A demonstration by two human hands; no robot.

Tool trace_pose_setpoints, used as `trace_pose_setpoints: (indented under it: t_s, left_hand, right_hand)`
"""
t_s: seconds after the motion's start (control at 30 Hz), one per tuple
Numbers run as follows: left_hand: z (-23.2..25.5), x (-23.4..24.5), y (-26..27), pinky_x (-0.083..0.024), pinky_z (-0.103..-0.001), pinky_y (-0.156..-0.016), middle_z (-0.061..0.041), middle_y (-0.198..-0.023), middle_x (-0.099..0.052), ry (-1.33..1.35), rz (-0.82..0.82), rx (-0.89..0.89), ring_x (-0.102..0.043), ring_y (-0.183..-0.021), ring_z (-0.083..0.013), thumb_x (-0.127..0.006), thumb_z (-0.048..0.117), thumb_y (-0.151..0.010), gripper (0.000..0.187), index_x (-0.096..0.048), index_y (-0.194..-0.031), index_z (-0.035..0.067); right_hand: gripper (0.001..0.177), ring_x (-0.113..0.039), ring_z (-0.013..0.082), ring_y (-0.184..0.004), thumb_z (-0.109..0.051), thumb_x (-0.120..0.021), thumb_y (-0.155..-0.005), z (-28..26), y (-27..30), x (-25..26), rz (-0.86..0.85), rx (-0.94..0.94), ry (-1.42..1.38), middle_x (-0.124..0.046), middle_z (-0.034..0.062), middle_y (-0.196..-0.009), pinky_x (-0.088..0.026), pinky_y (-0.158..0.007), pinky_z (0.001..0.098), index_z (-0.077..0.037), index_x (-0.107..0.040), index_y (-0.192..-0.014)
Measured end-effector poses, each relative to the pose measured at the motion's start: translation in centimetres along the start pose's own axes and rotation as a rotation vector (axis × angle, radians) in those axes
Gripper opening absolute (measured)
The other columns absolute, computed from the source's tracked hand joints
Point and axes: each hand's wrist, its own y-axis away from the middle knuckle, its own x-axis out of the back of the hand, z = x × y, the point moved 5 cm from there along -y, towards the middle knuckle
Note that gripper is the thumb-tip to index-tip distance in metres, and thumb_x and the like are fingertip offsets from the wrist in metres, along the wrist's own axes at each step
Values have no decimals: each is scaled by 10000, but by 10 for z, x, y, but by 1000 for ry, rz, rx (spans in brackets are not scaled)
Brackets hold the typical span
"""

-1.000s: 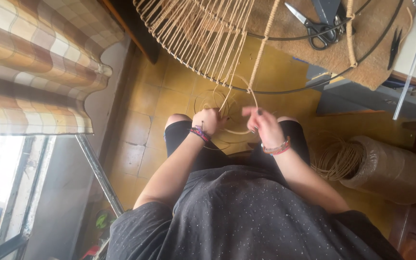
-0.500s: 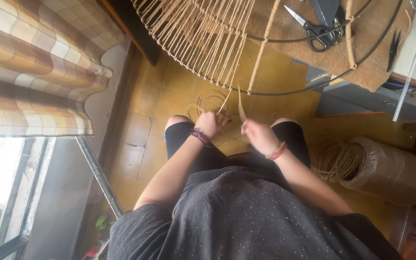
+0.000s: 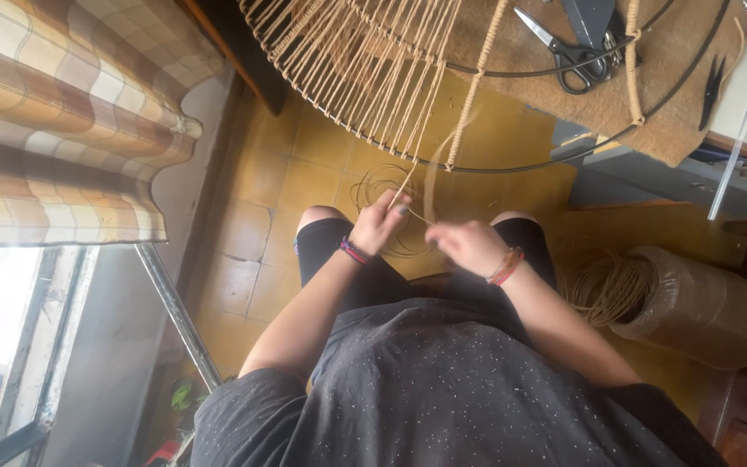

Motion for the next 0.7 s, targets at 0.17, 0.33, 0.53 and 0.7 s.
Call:
trace_pose_setpoints:
  t_s: [0.17,0.33,0.53,0.7]
  left_hand:
    - [-48,-25,-23,-444,-208,-571,37,-528,-512,572,42,0,-504,-559,-83,-449,268,-1099,377,-712,-873,120]
    - [-60,-47,-94,-499,-356,-692,-109,-660,-654,390,82,96,-621,-703,-224,-544,322,-1051,331,-735,-917,87]
    - [-134,-48,-263,-499,-358,-663,-99,-651,-648,139,68,-109,-646,-678,-215,-599,526,-1011,442,-712,-834,137]
    - [-112,-46,-304,-521,-412,-697,-125,-711,-658,66,49,-209,-706,-800,-358,-634,515,-995,365,-714,-888,176]
  right_hand:
    - [751,-483,356,-1393,-476,-751,-841,61,21,1,-718,-430,1119,-497,90,-1483,-296,-1193,550,-281,-472,-1509]
    - [252,-688,224,-919,-82,-602,-930,-33,-51,91,-29,-168,553,-700,13,-902,-559,-859,376,-194,-728,-1116]
    - [224,-523,54,-685,-84,-511,-1030,-8,-166,101,-61,-563,31,-630,29,-851,-425,-541,173,-59,-713,-1125]
    - [90,-590,124,-590,-84,-670,-971,69,-212,66,-148,-622,-675,-651,105,-801,-407,-445,194,-13,-689,-919]
